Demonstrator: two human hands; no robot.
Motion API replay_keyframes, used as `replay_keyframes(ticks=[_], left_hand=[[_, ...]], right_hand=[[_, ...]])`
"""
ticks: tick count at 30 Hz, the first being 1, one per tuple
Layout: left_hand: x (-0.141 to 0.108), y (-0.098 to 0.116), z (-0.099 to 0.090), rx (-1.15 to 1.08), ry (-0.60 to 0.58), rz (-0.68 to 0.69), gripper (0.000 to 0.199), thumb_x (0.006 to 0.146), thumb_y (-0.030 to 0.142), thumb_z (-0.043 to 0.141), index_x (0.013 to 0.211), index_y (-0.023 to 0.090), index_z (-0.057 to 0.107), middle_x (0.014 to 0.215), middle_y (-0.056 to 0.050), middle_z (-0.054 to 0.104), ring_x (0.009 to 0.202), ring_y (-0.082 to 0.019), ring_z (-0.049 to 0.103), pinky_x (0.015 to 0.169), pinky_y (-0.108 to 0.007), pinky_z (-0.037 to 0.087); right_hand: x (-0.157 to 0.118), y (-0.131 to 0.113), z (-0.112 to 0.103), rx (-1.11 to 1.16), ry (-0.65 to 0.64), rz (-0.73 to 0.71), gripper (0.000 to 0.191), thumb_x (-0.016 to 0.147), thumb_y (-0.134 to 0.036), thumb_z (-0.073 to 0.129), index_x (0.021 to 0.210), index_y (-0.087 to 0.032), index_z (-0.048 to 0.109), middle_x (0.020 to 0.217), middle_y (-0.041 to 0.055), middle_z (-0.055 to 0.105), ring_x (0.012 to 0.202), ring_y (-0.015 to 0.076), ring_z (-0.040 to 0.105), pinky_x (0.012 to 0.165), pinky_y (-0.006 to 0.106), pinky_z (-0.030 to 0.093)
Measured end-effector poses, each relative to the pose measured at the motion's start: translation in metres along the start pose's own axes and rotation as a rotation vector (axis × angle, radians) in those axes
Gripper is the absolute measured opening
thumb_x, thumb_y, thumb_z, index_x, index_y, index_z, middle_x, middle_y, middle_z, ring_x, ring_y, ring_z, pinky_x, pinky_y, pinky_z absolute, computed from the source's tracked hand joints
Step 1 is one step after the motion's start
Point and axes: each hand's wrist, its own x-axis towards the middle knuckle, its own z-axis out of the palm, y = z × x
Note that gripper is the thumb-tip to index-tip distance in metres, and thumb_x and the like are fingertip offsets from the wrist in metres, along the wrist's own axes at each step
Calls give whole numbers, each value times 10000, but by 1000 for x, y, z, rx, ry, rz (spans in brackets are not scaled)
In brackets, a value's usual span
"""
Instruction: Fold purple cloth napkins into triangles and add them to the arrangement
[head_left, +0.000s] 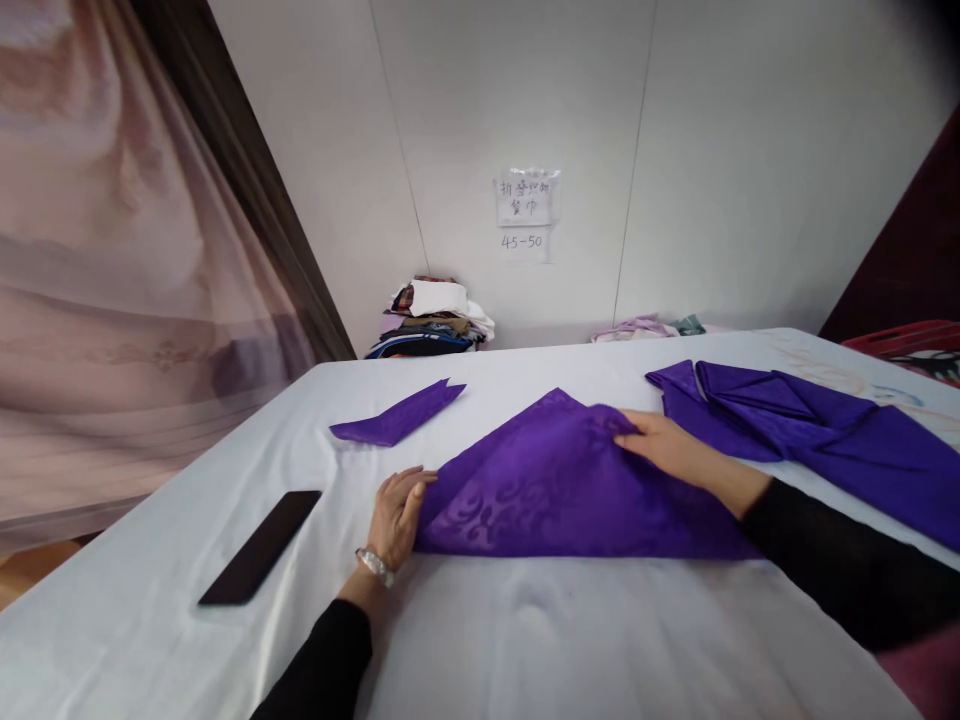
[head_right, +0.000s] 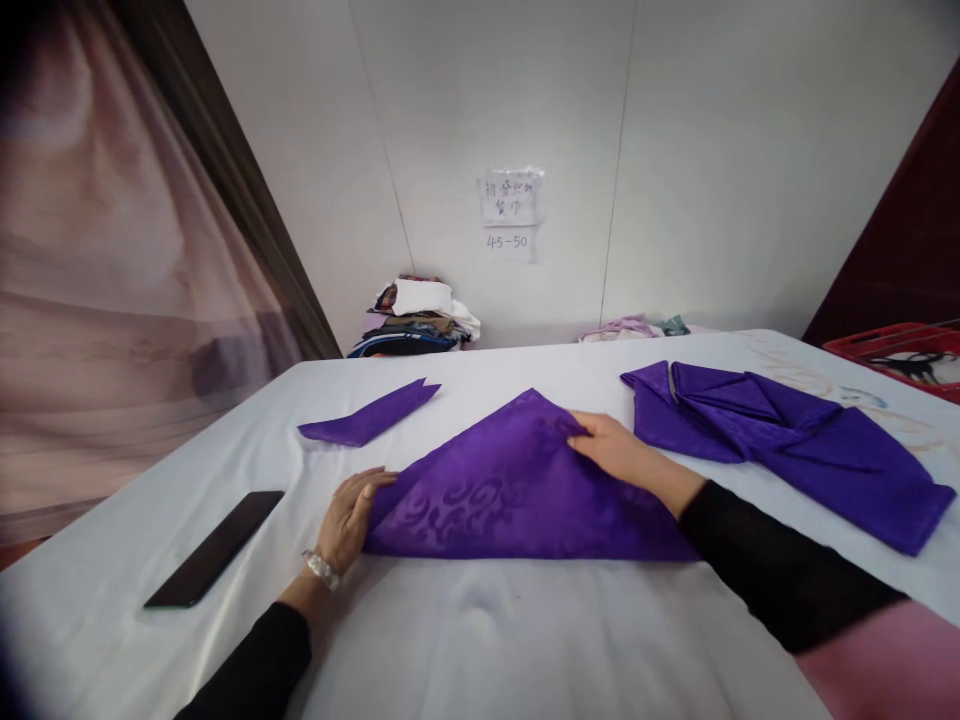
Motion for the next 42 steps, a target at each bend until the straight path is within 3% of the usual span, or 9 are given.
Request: replay_keyframes(ticks=[3,6,9,13,17,20,25,32,42], left_hand=[[16,-2,6,-91,3,-130,543,885,494,203,869,220,672,915,-27,704,940,-216,613,924,-389,420],[22,-7,13,-32,-69,-151,459,827,548,368,829,212,681,851,-33,708,851,-224,631,820,-356,474],[21,-14,19,90,-141,-93,368,766,540,501,825,226,684,842,-28,707,830,-222,635,840,-362,466],[17,-22,23,134,-121,-84,333,770,514,514,867,242,681,849,-25,706,811,-209,641,805,-354,489],[16,-22,23,144,-126,-71,355,776,523,503,900,242,682,860,-31,711,812,-211,647,794,-355,502],[15,-22,21,141,-142,-104,385,773,537,498,942,242,678,876,-31,712,824,-213,650,777,-347,516],[14,-27,20,136,-143,-192,421,771,545,486,1001,238,660,899,-26,712,831,-214,654,754,-335,533],[16,-32,19,145,-66,-253,428,779,527,467,1022,224,647,868,-22,717,740,-202,665,706,-317,541],[18,-38,17,146,-83,-332,409,789,497,438,1009,222,645,827,-7,721,743,-198,672,721,-295,537]], right_hand=[[53,22,-12,-81,85,117,454,705,-153,513,1150,-195,588,944,26,687,801,192,624,748,301,475],[87,47,-17,-144,84,240,432,671,-150,556,1098,-159,621,884,49,697,725,187,626,688,288,474],[104,67,-17,-191,94,308,395,676,-227,613,1059,-134,640,946,83,687,740,185,627,681,282,471],[124,84,-15,-264,140,328,387,681,-291,640,1037,-140,646,1011,93,668,760,166,620,680,256,456],[142,90,-11,-363,187,304,250,656,-274,650,861,-133,680,805,67,684,650,158,596,596,247,433],[151,90,-12,-442,249,250,129,693,-241,589,747,-147,659,735,45,666,662,154,590,602,237,422],[160,96,-16,-579,334,216,122,739,-218,517,740,-168,628,785,42,663,724,152,592,646,232,411],[164,105,-11,-794,361,289,124,746,-198,488,721,-194,610,784,47,658,723,174,575,591,250,361],[164,101,-1,-996,327,308,179,799,-216,425,814,-212,604,784,49,642,690,180,567,540,254,325]])
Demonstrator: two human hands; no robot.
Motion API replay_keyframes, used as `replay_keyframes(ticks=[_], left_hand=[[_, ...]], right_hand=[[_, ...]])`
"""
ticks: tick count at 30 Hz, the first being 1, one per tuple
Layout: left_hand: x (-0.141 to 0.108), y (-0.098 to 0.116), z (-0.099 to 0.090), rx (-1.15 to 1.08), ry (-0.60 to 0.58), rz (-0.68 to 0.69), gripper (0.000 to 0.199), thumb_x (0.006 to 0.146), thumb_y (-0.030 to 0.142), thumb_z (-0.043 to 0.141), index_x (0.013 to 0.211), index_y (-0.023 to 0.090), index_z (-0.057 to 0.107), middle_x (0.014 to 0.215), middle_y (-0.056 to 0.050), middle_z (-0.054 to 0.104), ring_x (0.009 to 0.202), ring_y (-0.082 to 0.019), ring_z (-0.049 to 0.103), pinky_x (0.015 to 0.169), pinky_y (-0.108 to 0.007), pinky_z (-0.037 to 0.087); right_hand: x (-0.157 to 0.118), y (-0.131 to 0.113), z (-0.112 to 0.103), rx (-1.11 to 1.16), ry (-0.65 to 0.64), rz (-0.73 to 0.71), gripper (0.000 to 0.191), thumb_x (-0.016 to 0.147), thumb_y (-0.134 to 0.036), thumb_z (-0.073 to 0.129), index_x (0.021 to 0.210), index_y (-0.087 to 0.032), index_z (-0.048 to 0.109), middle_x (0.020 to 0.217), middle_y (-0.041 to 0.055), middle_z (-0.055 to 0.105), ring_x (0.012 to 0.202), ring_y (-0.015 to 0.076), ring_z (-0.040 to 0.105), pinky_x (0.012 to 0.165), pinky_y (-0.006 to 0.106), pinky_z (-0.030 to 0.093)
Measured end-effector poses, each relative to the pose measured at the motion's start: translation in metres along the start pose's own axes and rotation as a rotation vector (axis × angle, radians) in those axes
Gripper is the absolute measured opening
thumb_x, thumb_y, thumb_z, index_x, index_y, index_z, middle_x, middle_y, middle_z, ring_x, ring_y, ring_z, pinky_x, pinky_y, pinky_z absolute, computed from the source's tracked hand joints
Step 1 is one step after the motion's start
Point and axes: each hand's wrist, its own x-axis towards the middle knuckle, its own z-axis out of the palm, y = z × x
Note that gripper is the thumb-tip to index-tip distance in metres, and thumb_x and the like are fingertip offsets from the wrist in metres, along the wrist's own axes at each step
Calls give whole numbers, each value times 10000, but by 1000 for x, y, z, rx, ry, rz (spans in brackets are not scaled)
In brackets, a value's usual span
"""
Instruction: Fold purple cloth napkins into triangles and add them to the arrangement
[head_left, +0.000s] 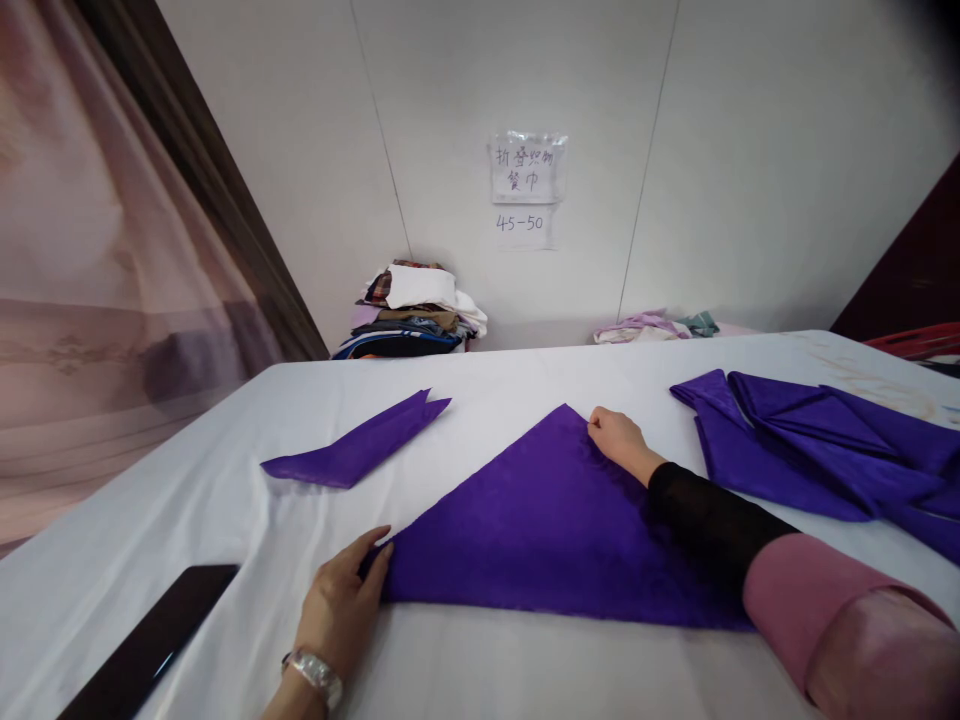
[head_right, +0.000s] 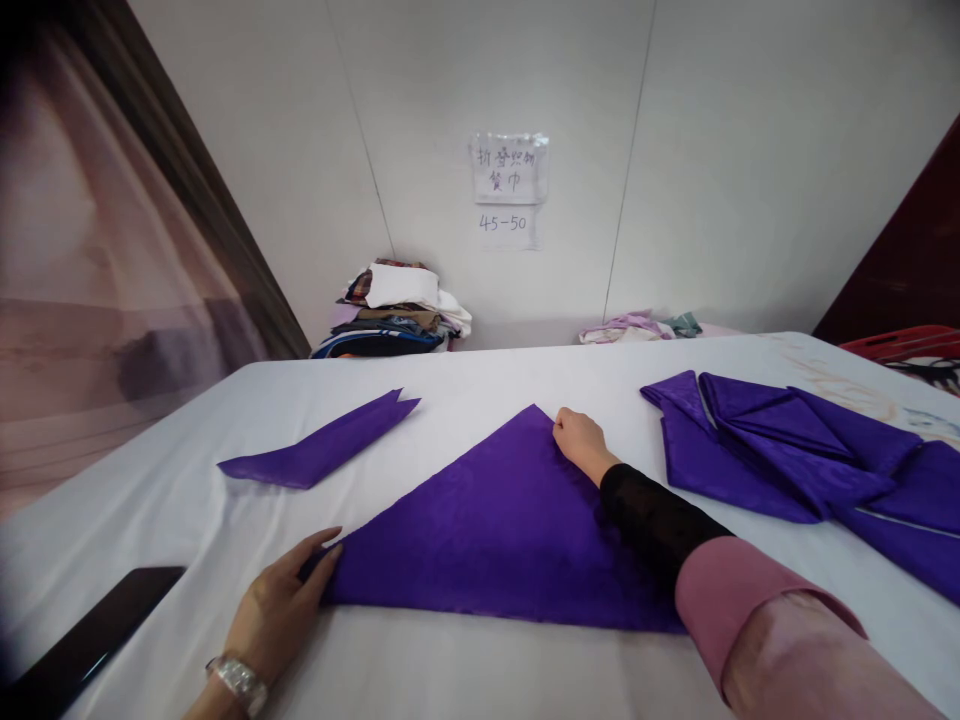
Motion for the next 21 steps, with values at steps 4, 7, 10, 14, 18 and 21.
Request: replay_keyframes(ticks=[4,7,10,14,18,21], left_hand=[[0,-1,0,19,0,-8,415,785,503,434,1010,225,645,847,-11,720,768,-202,671,724,-298,534],[0,0,0,38,13,-12,431,779,509,432,1011,217,648,861,-22,717,744,-202,670,721,-306,533],[1,1,1,49,20,-6,430,781,505,426,1008,216,649,852,-23,715,702,-195,667,707,-309,535],[1,-1,3,60,44,34,409,785,492,431,992,220,655,825,-19,714,736,-200,667,707,-309,536],[2,-3,4,65,78,100,394,789,476,434,983,214,656,844,-19,716,741,-197,668,719,-310,536],[3,-2,3,78,81,114,379,792,461,429,967,217,659,854,-19,720,765,-198,667,730,-310,531]], right_hand=[[-2,0,1,-45,17,-46,199,820,-206,401,844,-202,599,762,55,639,707,193,580,570,268,358],[-4,-1,-2,-71,43,-108,220,836,-195,390,886,-178,604,834,90,644,802,224,590,653,306,403],[-15,-8,-7,-83,68,-221,251,843,-208,415,1001,-149,601,1049,141,613,1013,265,540,822,368,402],[-46,-29,-6,-42,27,-478,393,870,-329,433,1222,-177,516,1344,92,455,1252,227,368,1029,361,274],[-69,-43,3,52,-161,-746,618,875,-561,327,1375,-197,347,1471,82,257,1357,237,168,1091,433,144],[-66,-40,7,38,-290,-719,707,855,-638,258,1404,-193,286,1483,90,210,1366,234,129,1099,441,94]])
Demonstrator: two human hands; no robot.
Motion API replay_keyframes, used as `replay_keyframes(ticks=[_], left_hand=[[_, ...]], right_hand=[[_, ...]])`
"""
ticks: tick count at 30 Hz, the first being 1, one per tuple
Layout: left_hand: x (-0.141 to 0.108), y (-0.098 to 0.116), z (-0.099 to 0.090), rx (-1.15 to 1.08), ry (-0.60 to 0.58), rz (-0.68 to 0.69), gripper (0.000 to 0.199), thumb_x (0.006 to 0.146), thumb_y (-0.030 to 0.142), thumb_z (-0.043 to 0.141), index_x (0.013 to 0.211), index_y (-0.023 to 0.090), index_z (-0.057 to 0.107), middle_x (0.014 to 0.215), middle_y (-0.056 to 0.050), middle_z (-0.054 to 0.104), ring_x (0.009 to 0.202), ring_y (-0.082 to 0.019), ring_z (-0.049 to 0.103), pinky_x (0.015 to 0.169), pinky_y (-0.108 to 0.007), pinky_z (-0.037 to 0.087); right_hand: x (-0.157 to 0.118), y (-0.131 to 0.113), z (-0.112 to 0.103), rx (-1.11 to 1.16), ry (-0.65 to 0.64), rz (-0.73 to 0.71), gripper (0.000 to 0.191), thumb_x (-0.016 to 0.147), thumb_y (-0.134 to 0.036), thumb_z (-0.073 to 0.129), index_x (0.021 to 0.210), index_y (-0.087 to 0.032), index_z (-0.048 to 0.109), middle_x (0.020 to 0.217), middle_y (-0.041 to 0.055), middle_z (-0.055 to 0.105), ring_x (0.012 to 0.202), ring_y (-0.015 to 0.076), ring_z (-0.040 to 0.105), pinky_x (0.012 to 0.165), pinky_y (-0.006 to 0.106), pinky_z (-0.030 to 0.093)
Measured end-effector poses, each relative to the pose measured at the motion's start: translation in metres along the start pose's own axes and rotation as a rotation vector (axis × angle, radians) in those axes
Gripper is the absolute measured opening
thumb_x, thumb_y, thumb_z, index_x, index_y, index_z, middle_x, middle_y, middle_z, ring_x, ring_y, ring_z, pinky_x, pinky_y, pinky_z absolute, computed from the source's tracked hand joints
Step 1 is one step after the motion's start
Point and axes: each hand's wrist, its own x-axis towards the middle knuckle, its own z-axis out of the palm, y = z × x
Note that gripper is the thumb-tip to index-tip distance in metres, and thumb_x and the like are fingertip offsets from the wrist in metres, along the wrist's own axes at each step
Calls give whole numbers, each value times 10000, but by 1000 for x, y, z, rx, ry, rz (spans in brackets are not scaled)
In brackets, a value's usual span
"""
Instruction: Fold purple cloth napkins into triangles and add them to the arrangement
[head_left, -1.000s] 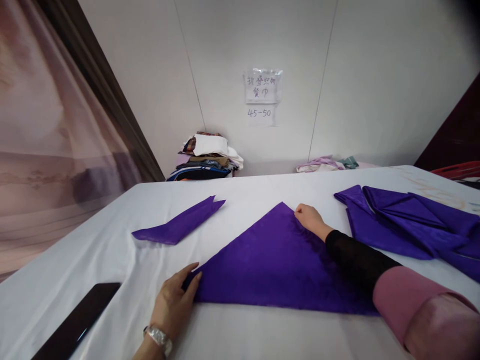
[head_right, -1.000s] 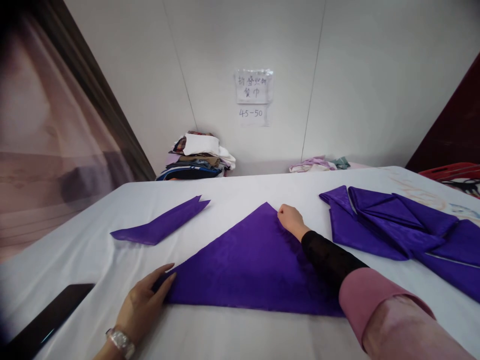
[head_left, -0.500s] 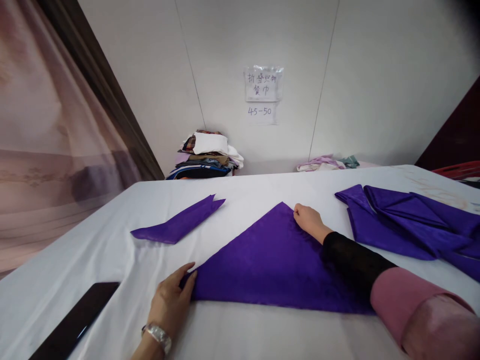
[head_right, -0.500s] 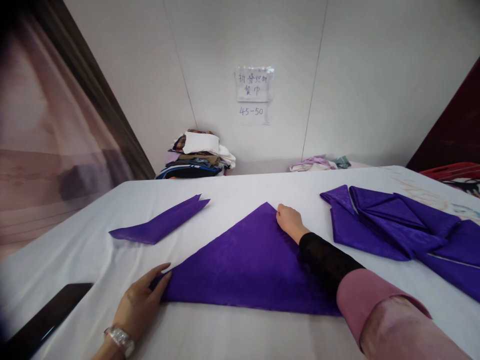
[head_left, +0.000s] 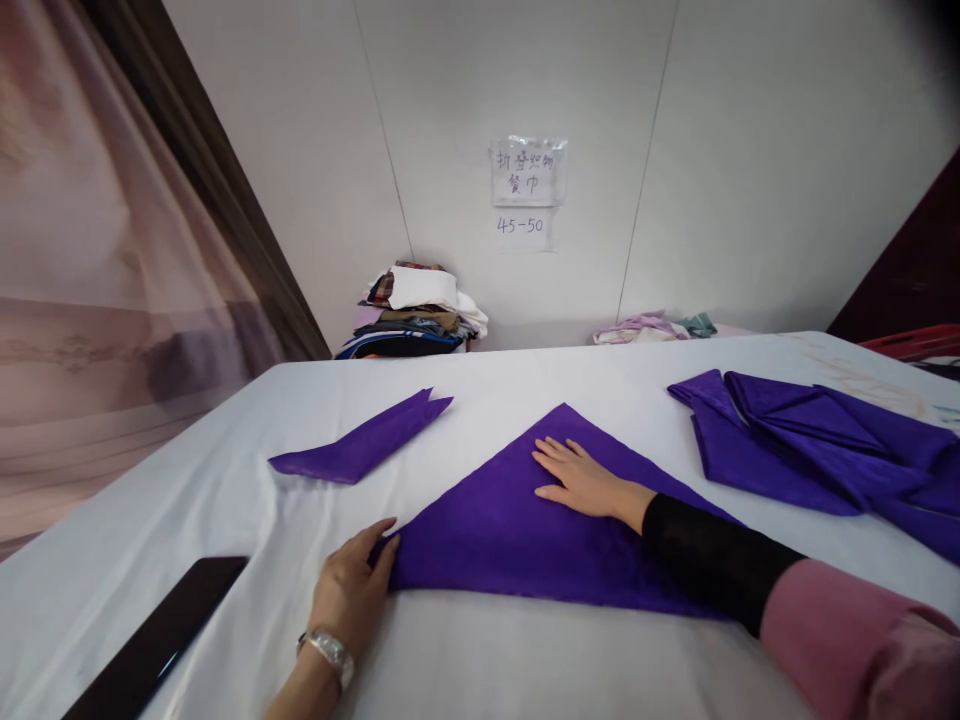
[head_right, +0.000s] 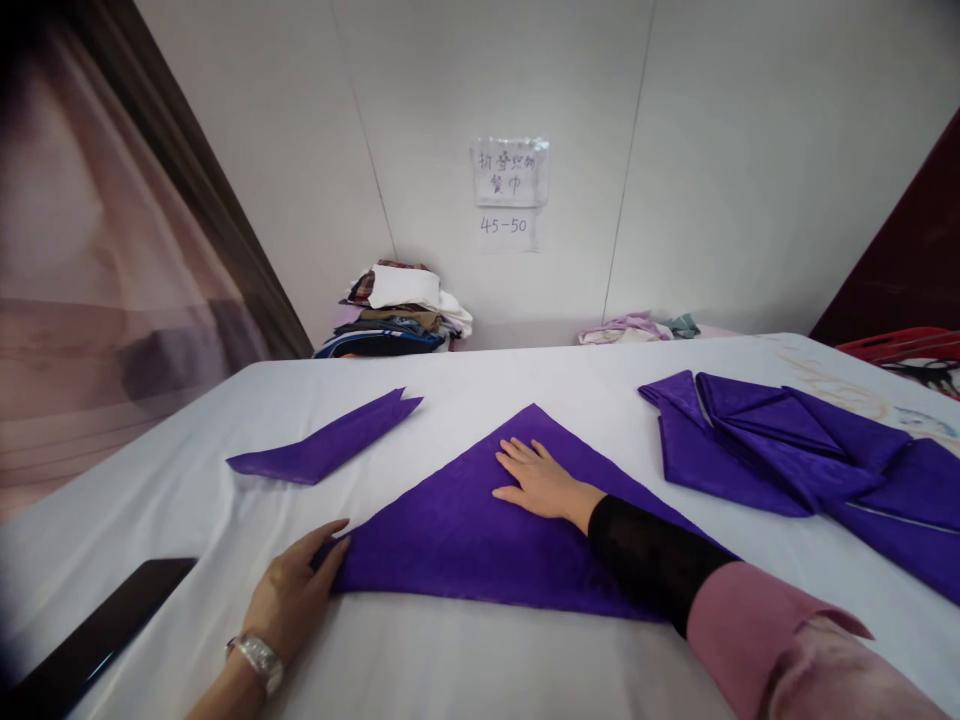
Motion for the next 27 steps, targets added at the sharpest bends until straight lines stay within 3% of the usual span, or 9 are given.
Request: replay_keyframes(ticks=[6,9,11,13,16,18,22,27], left_hand=[[1,1,-1,40,-72,-4,380,818,431,396,997,204,642,906,-36,706,838,-204,646,772,-328,500],[-1,10,0,167,-39,15,368,835,398,393,1044,204,625,980,-64,682,927,-234,609,843,-390,454],[-5,23,3,232,13,118,387,850,404,400,1110,194,595,1117,-88,636,1072,-256,543,964,-439,362],[-11,39,9,246,-10,300,436,859,437,405,1204,204,534,1273,-82,544,1216,-259,433,1055,-463,246],[-20,54,21,239,-184,517,540,852,506,402,1324,244,406,1397,-54,411,1305,-253,319,1076,-481,208],[-24,55,28,241,-288,545,594,844,543,389,1361,252,346,1418,-58,374,1316,-258,300,1066,-491,227],[-24,49,34,245,-359,502,606,852,545,363,1380,253,303,1436,-62,334,1332,-261,264,1071,-507,202],[-21,52,32,233,-390,478,627,842,567,358,1375,239,317,1437,-66,327,1339,-262,244,1076,-510,187]], right_hand=[[6,21,1,-12,-16,55,709,852,-657,203,1420,-234,233,1493,54,171,1372,228,89,1099,439,55],[5,21,3,-14,-11,49,699,854,-655,203,1420,-246,227,1495,49,162,1372,226,87,1098,436,52],[5,21,4,-18,-5,50,701,854,-654,200,1419,-240,233,1495,54,169,1372,224,88,1098,436,52],[6,20,3,-18,-3,53,706,853,-654,201,1417,-232,244,1492,60,182,1372,223,90,1098,435,51],[7,17,-3,-9,-24,63,711,856,-649,210,1415,-213,249,1492,66,184,1373,222,88,1100,431,47],[5,11,-7,5,-50,92,718,856,-647,215,1414,-196,255,1493,81,174,1372,227,89,1098,437,50],[-16,-15,-8,69,-47,85,726,851,-657,220,1419,-204,237,1501,86,120,1374,229,68,1095,441,29],[-68,-33,0,117,-77,10,704,855,-643,260,1429,-243,183,1505,52,112,1375,211,64,1100,410,-8]])
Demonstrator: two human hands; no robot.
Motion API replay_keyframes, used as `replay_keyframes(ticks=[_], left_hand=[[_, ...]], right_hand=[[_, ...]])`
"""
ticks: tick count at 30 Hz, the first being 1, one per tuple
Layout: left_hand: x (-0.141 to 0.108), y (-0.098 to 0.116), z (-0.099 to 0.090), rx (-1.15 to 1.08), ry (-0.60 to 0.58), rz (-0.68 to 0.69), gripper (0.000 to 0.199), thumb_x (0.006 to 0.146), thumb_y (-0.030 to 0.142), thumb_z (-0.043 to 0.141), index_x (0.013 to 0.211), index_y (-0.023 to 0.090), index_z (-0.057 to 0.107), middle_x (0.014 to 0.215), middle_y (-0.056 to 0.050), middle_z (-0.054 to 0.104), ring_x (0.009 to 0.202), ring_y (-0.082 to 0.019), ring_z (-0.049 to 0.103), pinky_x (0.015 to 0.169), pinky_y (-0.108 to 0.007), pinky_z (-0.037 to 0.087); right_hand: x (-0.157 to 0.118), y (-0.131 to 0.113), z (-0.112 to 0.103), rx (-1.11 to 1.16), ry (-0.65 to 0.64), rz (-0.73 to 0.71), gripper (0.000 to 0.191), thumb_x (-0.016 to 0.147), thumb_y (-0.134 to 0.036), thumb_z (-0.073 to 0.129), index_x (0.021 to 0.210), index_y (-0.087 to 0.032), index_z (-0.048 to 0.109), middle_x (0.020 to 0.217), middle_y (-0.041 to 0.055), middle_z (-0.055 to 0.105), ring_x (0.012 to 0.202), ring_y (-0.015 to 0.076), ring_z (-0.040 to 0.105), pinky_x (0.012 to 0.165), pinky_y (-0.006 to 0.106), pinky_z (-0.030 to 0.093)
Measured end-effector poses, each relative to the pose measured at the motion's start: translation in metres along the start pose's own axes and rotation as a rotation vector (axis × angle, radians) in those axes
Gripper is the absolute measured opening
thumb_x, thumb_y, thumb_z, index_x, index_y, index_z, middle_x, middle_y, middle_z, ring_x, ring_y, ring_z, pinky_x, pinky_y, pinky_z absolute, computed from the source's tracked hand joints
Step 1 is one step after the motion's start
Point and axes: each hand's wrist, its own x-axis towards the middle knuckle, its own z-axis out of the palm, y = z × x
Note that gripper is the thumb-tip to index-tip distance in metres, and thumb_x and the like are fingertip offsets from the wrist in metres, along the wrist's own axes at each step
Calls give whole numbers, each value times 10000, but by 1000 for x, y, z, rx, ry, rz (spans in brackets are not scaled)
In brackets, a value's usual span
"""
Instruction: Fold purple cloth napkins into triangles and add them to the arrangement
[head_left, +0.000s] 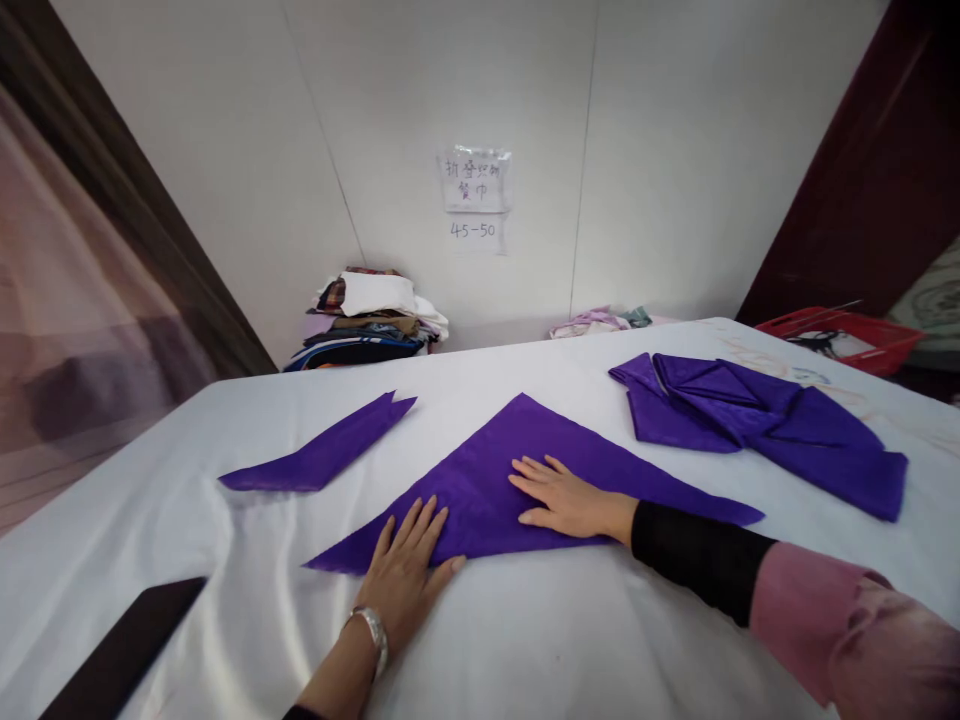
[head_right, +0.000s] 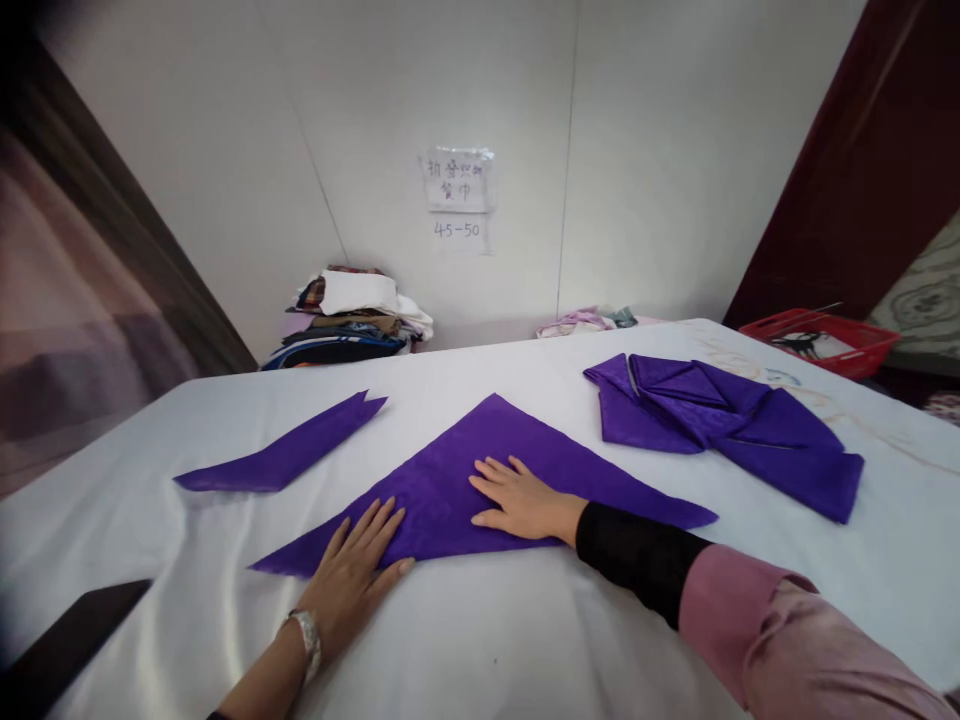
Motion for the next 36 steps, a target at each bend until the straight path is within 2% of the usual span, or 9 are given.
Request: replay_keyframes(ticks=[3,8,10,13,18,21,24,27,36], left_hand=[[2,2,-2,-7,0,-10,629,835,573,363,1364,233,344,1434,-72,331,1339,-266,243,1076,-512,181],[5,5,-5,-10,-39,-39,640,835,573,352,1367,219,338,1444,-63,307,1351,-257,210,1085,-500,156],[6,6,-7,-14,-65,-57,653,835,578,339,1371,205,332,1451,-62,288,1356,-255,193,1088,-500,147],[7,8,-11,-18,-85,-70,657,837,569,332,1374,192,323,1457,-58,273,1359,-250,179,1092,-502,133],[8,8,-11,-4,-50,-67,639,828,542,365,1362,191,350,1442,-70,313,1353,-256,199,1084,-506,154],[9,7,-11,11,-62,-72,634,827,527,369,1366,194,344,1445,-71,308,1354,-256,197,1083,-500,159],[10,7,-11,19,-78,-69,630,828,516,365,1371,199,334,1449,-67,300,1354,-258,197,1081,-505,161],[10,7,-11,21,-78,-75,633,827,515,358,1373,197,329,1451,-63,296,1355,-261,192,1078,-512,166],[11,5,-9,50,-100,-77,655,832,522,323,1393,187,277,1469,-49,249,1367,-245,149,1088,-494,147]], right_hand=[[-32,21,-2,-48,5,79,701,851,-637,292,1423,-239,211,1501,61,136,1374,222,69,1098,425,0],[-83,77,-24,-162,86,290,661,871,-600,292,1403,-207,283,1485,100,196,1364,238,135,1089,440,99],[-101,83,-31,-193,134,385,663,873,-593,296,1398,-188,298,1477,122,214,1360,251,152,1082,456,122],[-119,59,-29,-180,192,385,658,878,-582,294,1411,-197,262,1485,111,187,1366,240,126,1089,453,95],[-119,-15,4,-61,97,104,701,867,-604,295,1435,-215,163,1501,70,126,1374,218,60,1101,417,12],[-121,-27,15,-22,68,115,734,855,-618,313,1435,-194,163,1495,95,137,1372,240,70,1095,436,-7],[-139,-12,14,-36,79,168,726,855,-612,323,1432,-194,178,1493,100,144,1370,253,75,1091,459,-10],[-169,13,7,-73,93,231,697,871,-594,299,1433,-203,164,1495,86,140,1372,237,70,1093,456,-7],[-256,73,1,-186,188,537,665,889,-574,246,1429,-190,186,1490,89,160,1369,217,99,1097,459,81]])
